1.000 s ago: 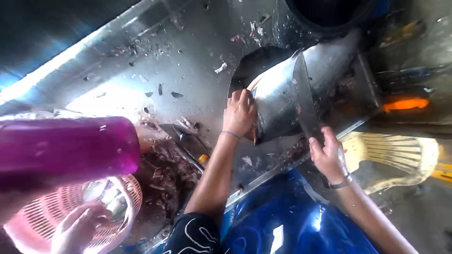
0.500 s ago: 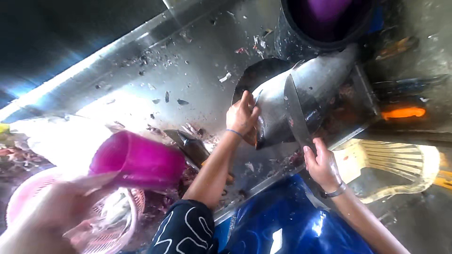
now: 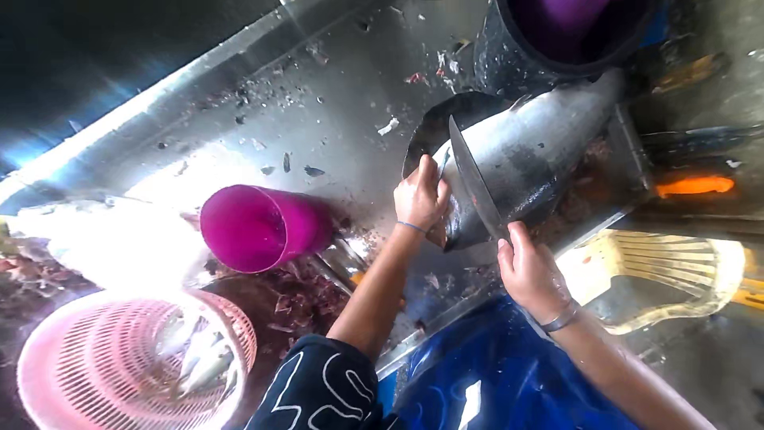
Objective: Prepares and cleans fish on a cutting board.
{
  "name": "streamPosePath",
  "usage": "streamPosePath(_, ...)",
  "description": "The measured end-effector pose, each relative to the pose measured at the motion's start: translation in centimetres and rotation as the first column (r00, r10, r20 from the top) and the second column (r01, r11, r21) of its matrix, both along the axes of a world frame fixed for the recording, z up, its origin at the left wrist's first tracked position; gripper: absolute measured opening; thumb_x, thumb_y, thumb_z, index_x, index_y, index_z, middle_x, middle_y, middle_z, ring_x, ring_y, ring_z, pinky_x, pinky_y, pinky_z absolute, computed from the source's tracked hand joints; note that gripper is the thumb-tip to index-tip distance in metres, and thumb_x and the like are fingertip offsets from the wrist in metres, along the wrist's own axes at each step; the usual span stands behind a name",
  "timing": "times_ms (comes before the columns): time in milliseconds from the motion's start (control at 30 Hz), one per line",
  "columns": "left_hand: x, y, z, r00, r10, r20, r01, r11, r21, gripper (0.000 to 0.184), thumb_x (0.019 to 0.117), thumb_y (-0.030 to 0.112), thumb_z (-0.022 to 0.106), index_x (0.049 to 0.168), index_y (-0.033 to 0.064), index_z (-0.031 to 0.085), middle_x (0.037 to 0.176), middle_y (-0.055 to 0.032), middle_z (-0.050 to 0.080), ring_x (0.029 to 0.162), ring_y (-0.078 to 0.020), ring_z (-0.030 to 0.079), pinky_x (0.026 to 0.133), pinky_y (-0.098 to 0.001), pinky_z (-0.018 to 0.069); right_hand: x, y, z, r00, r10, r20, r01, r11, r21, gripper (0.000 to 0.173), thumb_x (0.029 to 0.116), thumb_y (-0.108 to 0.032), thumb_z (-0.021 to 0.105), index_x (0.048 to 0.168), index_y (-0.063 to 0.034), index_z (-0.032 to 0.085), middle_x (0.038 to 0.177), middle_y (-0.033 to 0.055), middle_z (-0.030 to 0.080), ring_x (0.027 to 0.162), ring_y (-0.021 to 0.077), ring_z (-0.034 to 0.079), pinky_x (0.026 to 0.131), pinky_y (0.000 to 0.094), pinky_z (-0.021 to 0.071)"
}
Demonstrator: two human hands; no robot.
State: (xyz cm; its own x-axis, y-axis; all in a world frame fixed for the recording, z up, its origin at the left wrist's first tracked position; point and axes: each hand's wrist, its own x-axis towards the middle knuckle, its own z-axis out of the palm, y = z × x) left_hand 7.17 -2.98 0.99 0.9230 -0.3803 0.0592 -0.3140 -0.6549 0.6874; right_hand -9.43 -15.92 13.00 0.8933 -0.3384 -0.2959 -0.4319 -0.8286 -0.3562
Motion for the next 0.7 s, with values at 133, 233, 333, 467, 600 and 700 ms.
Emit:
streamPosePath(133,-0.6,-0.1,-0.2,0.999,0.047,0.025,-0.047,0.999,-0.019,0.031,0.0943,0.035,0.050,0.097,0.0062,0.062,0.073,-0.0101,0.064,0.067,-0.0306,0.067,0.054,-0.0502,0.0497,0.3,0.7,-0.1,1.000,0.022,-0.018,-0.023,0.998,-0.067,0.031,0.1067,-0.027,0.044,0.119,-0.0045,0.061,0.070,0.0126,0.065,0.067,0.0338,0.069,0.060,0.0508,0.0566)
streamPosePath(233,-0.8,0.0,-0.2,0.998,0.065,0.016,-0.064,0.998,-0.014,0.034,0.0921,0.036,0.052,0.099,0.0054,0.063,0.075,-0.0113,0.066,0.069,-0.0317,0.068,0.055,-0.0514,0.0500,0.4,0.9,0.5,0.997,0.025,-0.075,-0.033,0.994,-0.108,0.029,0.1066,-0.026,0.043,0.117,-0.0047,0.059,0.070,0.0131,0.064,0.066,0.0349,0.069,0.058,0.0516,0.0559)
streamPosePath(333,-0.8,-0.1,-0.8,0.995,0.084,0.045,-0.083,0.996,-0.026,0.035,0.0914,0.038,0.050,0.096,0.0058,0.063,0.074,-0.0106,0.065,0.067,-0.0311,0.067,0.053,-0.0500,0.0487,0.0,1.2,1.7,0.993,0.058,-0.105,-0.073,0.985,-0.154,0.030,0.1062,-0.027,0.040,0.113,-0.0050,0.060,0.067,0.0111,0.062,0.063,0.0332,0.068,0.055,0.0493,0.0546)
streamPosePath(467,-0.7,-0.2,-0.6,0.995,0.098,-0.034,-0.099,0.995,-0.022,0.041,0.0924,0.039,0.051,0.117,0.0092,0.063,0.078,-0.0103,0.069,0.070,-0.0311,0.070,0.055,-0.0504,0.0508,-0.5,1.7,3.4,0.984,0.078,-0.161,-0.112,0.971,-0.211,0.032,0.1051,-0.028,0.039,0.110,-0.0057,0.061,0.061,0.0075,0.059,0.055,0.0293,0.065,0.047,0.0455,0.0507)
streamPosePath(600,-0.7,-0.3,-0.9,0.996,0.019,-0.090,-0.029,0.993,-0.118,0.046,0.0963,0.032,0.045,0.134,0.0176,0.067,0.101,-0.0106,0.075,0.093,-0.0295,0.071,0.079,-0.0537,0.0510,-0.7,0.9,3.8,0.990,0.046,-0.131,-0.072,0.976,-0.205,0.036,0.1048,-0.029,0.038,0.112,-0.0033,0.061,0.061,0.0076,0.057,0.052,0.0270,0.061,0.047,0.0447,0.0491)
streamPosePath(700,-0.1,-0.2,-1.0,0.983,-0.045,-0.180,0.000,0.969,-0.245,0.037,0.0949,0.027,0.049,0.122,0.0156,0.071,0.101,-0.0078,0.072,0.094,-0.0251,0.067,0.086,-0.0548,0.0431,-0.6,0.2,3.7,0.994,0.033,-0.102,-0.054,0.976,-0.212,0.037,0.1047,-0.028,0.038,0.115,-0.0007,0.062,0.062,0.0093,0.058,0.052,0.0274,0.061,0.048,0.0446,0.0495)
